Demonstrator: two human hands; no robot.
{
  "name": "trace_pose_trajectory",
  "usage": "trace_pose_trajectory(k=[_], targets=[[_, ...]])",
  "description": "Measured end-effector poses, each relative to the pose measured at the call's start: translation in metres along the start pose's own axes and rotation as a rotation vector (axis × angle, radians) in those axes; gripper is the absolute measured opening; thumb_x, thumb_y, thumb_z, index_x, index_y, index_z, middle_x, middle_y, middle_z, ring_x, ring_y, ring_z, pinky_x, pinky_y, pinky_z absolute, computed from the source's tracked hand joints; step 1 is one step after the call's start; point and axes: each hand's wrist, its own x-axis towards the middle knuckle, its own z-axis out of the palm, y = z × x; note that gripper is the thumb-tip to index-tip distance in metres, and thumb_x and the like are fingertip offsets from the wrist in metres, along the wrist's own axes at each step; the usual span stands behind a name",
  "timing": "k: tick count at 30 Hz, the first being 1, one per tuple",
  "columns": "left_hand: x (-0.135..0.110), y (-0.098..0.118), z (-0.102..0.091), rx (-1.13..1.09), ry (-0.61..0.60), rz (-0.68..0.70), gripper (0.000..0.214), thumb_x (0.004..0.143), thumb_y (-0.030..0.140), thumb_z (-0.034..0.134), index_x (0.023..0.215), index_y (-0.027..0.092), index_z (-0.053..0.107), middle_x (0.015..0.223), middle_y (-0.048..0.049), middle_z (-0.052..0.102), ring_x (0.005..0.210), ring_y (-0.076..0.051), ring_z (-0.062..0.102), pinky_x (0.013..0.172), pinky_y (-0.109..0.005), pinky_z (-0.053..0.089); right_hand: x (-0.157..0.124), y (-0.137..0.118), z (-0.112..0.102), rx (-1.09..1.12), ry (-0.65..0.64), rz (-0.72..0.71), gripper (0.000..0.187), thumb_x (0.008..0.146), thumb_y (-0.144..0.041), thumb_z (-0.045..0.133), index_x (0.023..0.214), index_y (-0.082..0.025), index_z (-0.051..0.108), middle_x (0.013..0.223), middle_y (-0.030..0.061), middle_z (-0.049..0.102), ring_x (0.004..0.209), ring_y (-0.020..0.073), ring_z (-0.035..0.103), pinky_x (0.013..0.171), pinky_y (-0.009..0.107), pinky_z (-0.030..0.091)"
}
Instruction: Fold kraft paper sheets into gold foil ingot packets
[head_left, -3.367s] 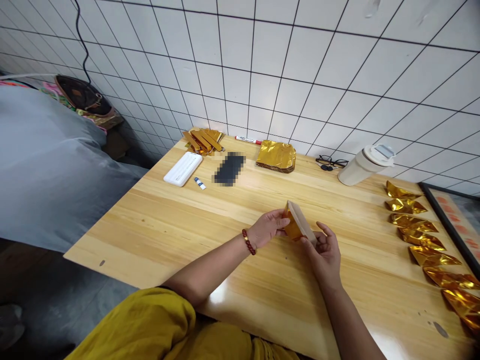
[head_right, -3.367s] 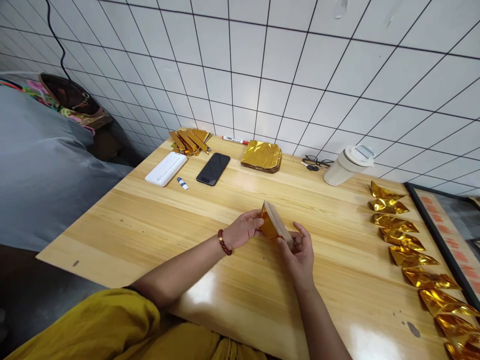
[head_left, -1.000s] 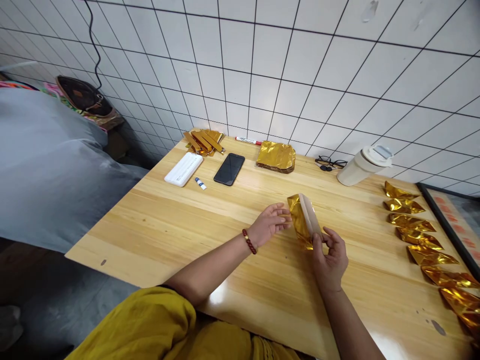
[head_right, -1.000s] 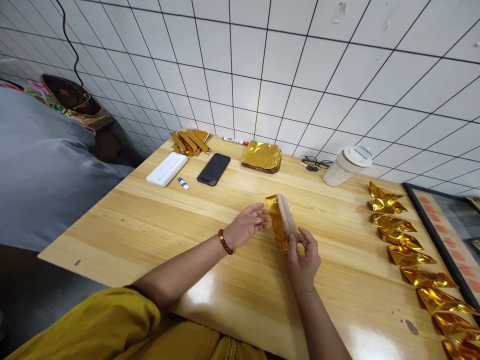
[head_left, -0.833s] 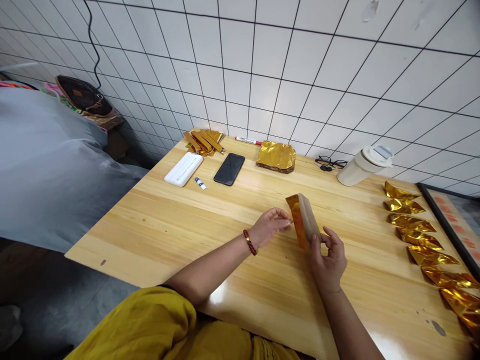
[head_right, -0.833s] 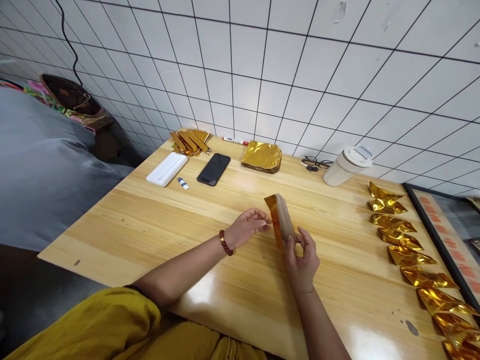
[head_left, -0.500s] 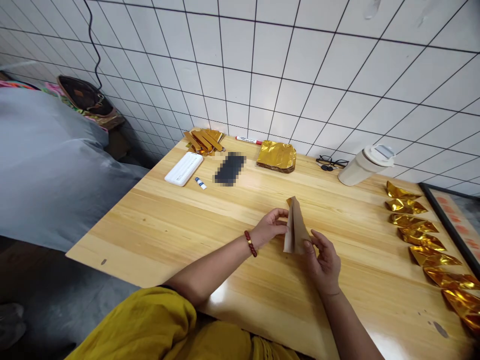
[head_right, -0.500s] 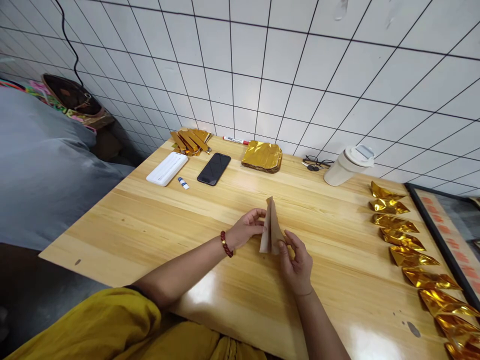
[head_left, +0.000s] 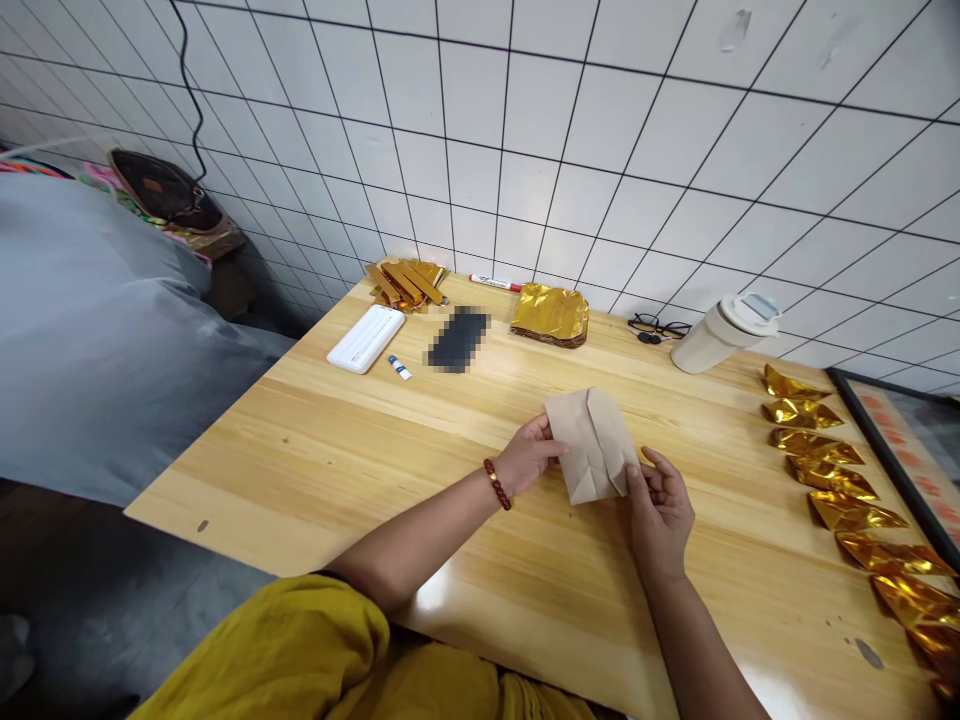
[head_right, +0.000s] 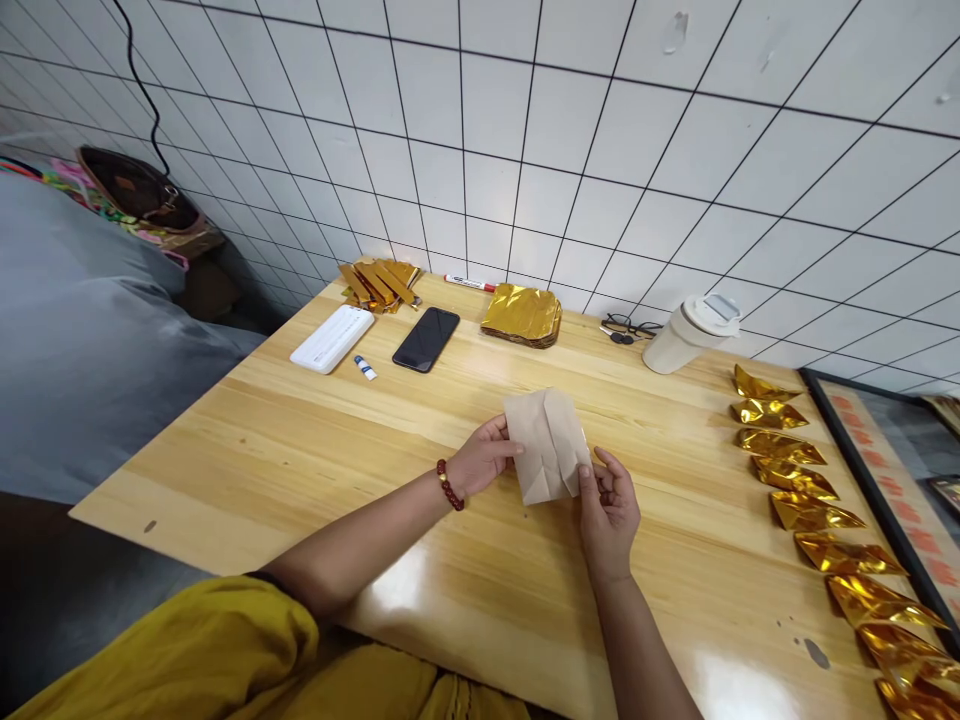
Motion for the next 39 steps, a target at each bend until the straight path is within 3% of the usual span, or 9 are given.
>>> trace_pose_trajectory(k=[8,11,15,18,21,25,28,32,39], targets=[[-0.001,0.001,0.003,-0.051,-0.07,-0.005,0.05,0.059,0.031,0.088,0.102,0.015,0.069,0.099,-0.0083,0.073,0.09,-0.019,0.067,0.084,-0.031,0.05,-0.004,0.005,-0.001,-0.055,-0.041,-0.061,0.039,0.084,-0.039,0.069,0.118,-0.022,0.06,0.085,0.0032,0.068,0.074,0.0158,0.063,0.068,0.029,0.05],[-0.002,-0.001,0.003,-0.018,-0.006,-0.024,0.047,0.054,0.03,0.091,0.093,0.013,0.071,0.091,-0.0078,0.074,0.085,-0.019,0.069,0.084,-0.033,0.05,-0.006,0.005,-0.003,-0.073,-0.091,-0.078,0.044,0.083,-0.04,0.069,0.122,-0.022,0.059,0.088,0.0037,0.068,0.077,0.0171,0.064,0.072,0.032,0.052],[-0.001,-0.003,0.002,-0.055,0.095,0.002,0.047,0.052,0.032,0.092,0.088,0.012,0.071,0.084,-0.0065,0.074,0.079,-0.018,0.069,0.082,-0.033,0.051,-0.004,0.002,-0.001,0.046,-0.206,0.028,0.064,0.078,-0.039,0.075,0.135,-0.026,0.049,0.099,0.0052,0.07,0.086,0.0187,0.067,0.076,0.032,0.054],[0.0,-0.002,0.002,-0.093,0.081,0.015,0.047,0.053,0.03,0.091,0.091,0.013,0.071,0.086,-0.0052,0.074,0.08,-0.017,0.069,0.083,-0.032,0.05,-0.001,0.001,0.002,0.09,-0.251,0.114,0.049,0.075,-0.039,0.079,0.118,-0.024,0.062,0.099,0.0057,0.072,0.089,0.0201,0.067,0.078,0.033,0.054],[0.001,-0.001,0.001,-0.103,0.064,0.008,0.043,0.055,0.026,0.089,0.091,0.013,0.07,0.086,-0.0046,0.074,0.079,-0.016,0.068,0.079,-0.03,0.051,0.001,0.002,0.002,0.112,-0.203,0.166,0.027,0.074,-0.041,0.079,0.09,-0.021,0.071,0.088,0.0045,0.073,0.082,0.0191,0.066,0.075,0.031,0.054],[0.0,0.005,-0.003,-0.17,0.024,-0.049,0.041,0.061,0.035,0.083,0.094,0.014,0.07,0.085,-0.0057,0.073,0.075,-0.018,0.066,0.07,-0.03,0.051,0.005,0.0,0.0,0.226,-0.039,0.24,0.03,0.067,-0.039,0.083,0.088,-0.02,0.072,0.082,0.0028,0.073,0.072,0.0176,0.065,0.066,0.03,0.054],[0.0,0.011,-0.007,-0.214,-0.05,-0.121,0.05,0.068,0.053,0.074,0.099,0.015,0.07,0.089,-0.008,0.074,0.078,-0.021,0.067,0.068,-0.032,0.051,0.009,-0.001,-0.004,0.321,-0.037,0.313,0.032,0.062,-0.036,0.085,0.088,-0.02,0.074,0.086,0.0039,0.074,0.072,0.0179,0.067,0.065,0.029,0.054],[0.001,0.015,-0.013,-0.081,-0.083,-0.152,0.056,0.063,0.062,0.075,0.089,0.012,0.072,0.081,-0.009,0.073,0.073,-0.02,0.066,0.066,-0.029,0.048,0.013,0.001,-0.01,0.354,-0.106,0.347,0.032,0.058,-0.033,0.087,0.085,-0.02,0.076,0.083,0.0041,0.075,0.07,0.0181,0.067,0.065,0.028,0.054],[0.002,0.014,-0.014,0.201,0.048,-0.077,0.038,0.054,0.041,0.087,0.072,0.011,0.071,0.067,-0.003,0.069,0.059,-0.013,0.06,0.062,-0.026,0.044,0.012,0.002,-0.01,0.336,-0.14,0.334,0.03,0.061,-0.034,0.086,0.087,-0.022,0.076,0.083,0.0032,0.075,0.07,0.0177,0.068,0.064,0.028,0.054]])
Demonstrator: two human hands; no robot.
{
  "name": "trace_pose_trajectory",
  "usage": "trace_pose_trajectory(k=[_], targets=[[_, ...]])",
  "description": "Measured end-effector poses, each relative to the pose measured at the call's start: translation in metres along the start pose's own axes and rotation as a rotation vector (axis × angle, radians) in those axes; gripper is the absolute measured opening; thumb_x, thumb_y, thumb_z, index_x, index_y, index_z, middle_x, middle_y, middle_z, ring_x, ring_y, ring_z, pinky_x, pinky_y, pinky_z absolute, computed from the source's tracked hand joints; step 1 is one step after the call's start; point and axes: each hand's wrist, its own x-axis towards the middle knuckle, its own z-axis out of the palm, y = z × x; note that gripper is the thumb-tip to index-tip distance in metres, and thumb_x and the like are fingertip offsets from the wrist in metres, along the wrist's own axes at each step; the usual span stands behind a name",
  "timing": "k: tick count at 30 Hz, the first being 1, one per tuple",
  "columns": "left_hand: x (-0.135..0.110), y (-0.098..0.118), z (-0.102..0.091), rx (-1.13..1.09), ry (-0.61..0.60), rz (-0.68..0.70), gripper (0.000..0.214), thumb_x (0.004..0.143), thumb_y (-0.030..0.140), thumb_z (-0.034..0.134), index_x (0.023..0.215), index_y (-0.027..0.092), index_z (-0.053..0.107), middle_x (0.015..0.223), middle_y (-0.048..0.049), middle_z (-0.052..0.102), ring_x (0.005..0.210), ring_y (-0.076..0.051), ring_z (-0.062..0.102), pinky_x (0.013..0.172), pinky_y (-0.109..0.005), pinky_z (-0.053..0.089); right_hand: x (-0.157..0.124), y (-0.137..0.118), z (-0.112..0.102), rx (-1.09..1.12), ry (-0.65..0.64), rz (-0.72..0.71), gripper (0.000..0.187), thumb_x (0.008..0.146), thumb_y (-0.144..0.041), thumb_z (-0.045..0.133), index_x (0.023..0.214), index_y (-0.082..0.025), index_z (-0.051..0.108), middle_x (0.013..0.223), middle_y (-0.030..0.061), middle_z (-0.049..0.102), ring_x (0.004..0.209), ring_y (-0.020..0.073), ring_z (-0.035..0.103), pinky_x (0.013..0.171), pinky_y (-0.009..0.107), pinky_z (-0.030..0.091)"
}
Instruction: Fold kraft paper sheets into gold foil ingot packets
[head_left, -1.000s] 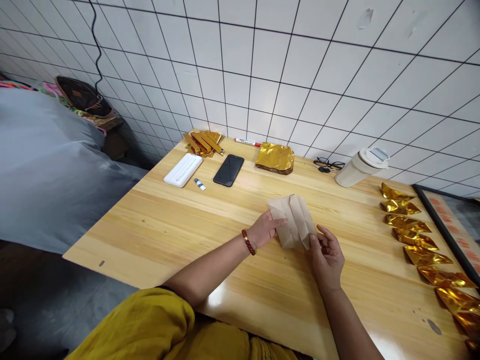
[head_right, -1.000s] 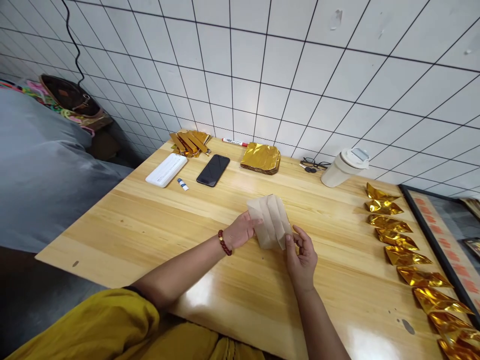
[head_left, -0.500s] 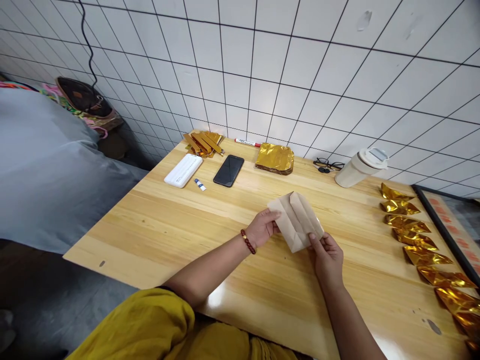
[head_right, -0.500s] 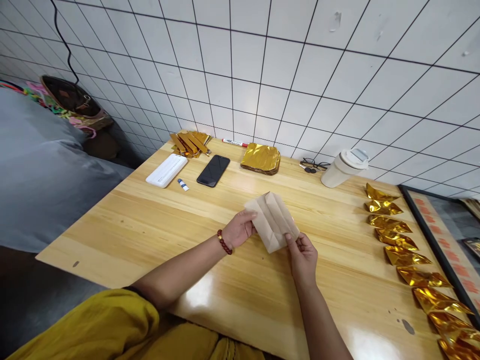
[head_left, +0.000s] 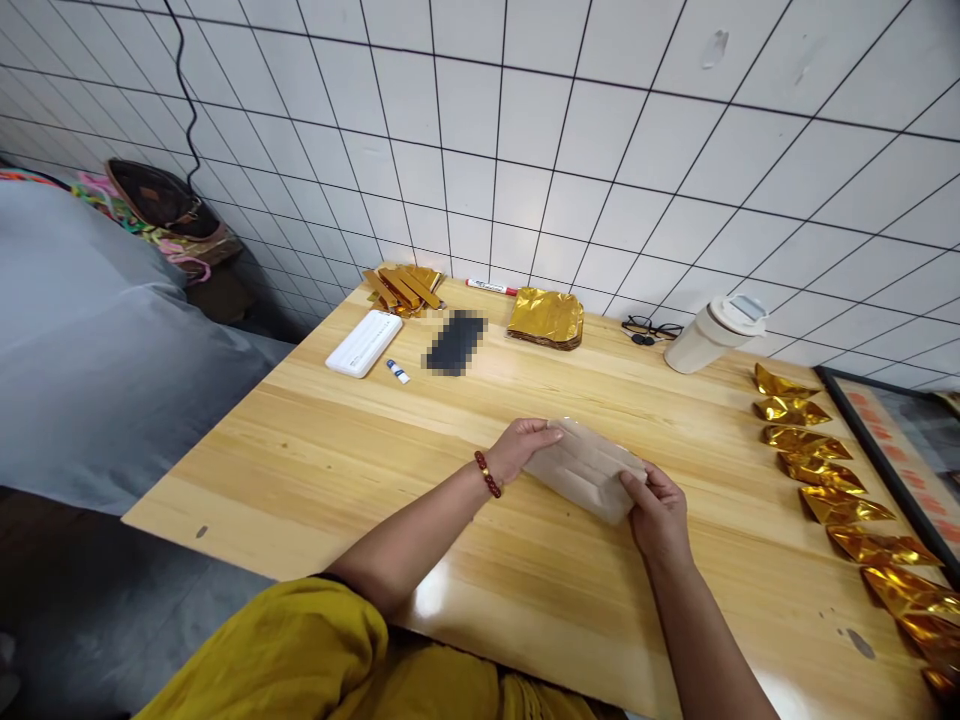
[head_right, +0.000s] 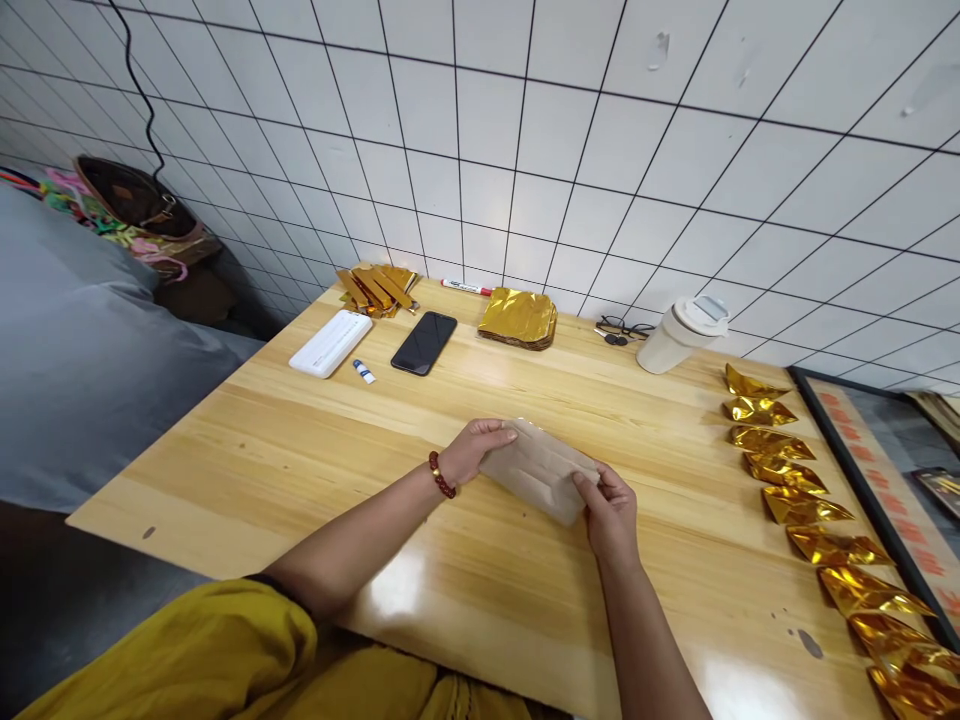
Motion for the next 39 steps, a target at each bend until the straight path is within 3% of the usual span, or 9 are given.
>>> trace_pose_trajectory(k=[4,12,22,26,31,39], targets=[[0.0011,-0.0006,0.002,-0.075,0.015,0.051,0.038,0.054,0.042,0.085,0.072,0.012,0.072,0.065,-0.003,0.068,0.061,-0.014,0.061,0.066,-0.027,0.047,0.0005,-0.0001,0.0035,-0.014,-0.002,-0.052,0.03,0.066,-0.038,0.083,0.089,-0.022,0.076,0.088,0.0046,0.075,0.084,0.0208,0.069,0.075,0.031,0.054],[0.0016,-0.0002,0.0003,-0.084,-0.022,0.036,0.043,0.054,0.049,0.085,0.071,0.011,0.071,0.066,-0.0054,0.069,0.062,-0.017,0.064,0.068,-0.03,0.049,-0.0004,-0.0018,0.0052,0.028,0.119,-0.028,0.024,0.06,-0.039,0.084,0.076,-0.022,0.075,0.079,0.0025,0.074,0.075,0.0211,0.067,0.07,0.034,0.054],[-0.0008,-0.0027,0.0014,0.05,-0.026,0.011,0.046,0.053,0.048,0.087,0.076,0.011,0.074,0.069,-0.0042,0.07,0.065,-0.015,0.064,0.07,-0.029,0.049,-0.0032,0.0039,0.0029,-0.084,0.005,-0.041,0.031,0.072,-0.045,0.079,0.095,-0.024,0.075,0.089,0.0026,0.074,0.083,0.0225,0.067,0.073,0.034,0.054],[-0.0022,-0.0013,0.0015,0.028,-0.044,-0.024,0.046,0.053,0.05,0.087,0.075,0.012,0.074,0.069,-0.0041,0.071,0.064,-0.015,0.064,0.07,-0.03,0.05,-0.0031,0.0044,0.0011,-0.119,0.061,0.019,0.029,0.072,-0.047,0.078,0.086,-0.022,0.076,0.08,0.0022,0.074,0.073,0.0211,0.065,0.063,0.032,0.053],[-0.0042,0.0029,0.0018,-0.056,-0.047,-0.084,0.047,0.051,0.046,0.089,0.077,0.011,0.074,0.071,-0.0063,0.072,0.066,-0.017,0.066,0.07,-0.031,0.051,-0.0035,0.0034,0.0053,-0.001,0.071,0.047,0.025,0.064,-0.044,0.084,0.069,-0.022,0.075,0.073,0.0004,0.073,0.065,0.018,0.063,0.059,0.029,0.052],[-0.0053,0.0013,0.0041,0.031,-0.017,-0.024,0.043,0.054,0.049,0.087,0.073,0.011,0.074,0.069,-0.0054,0.072,0.064,-0.017,0.065,0.068,-0.03,0.05,-0.0063,0.0009,0.0062,-0.02,0.046,0.027,0.023,0.071,-0.045,0.078,0.079,-0.024,0.076,0.075,0.0008,0.072,0.068,0.0214,0.066,0.059,0.032,0.054]])
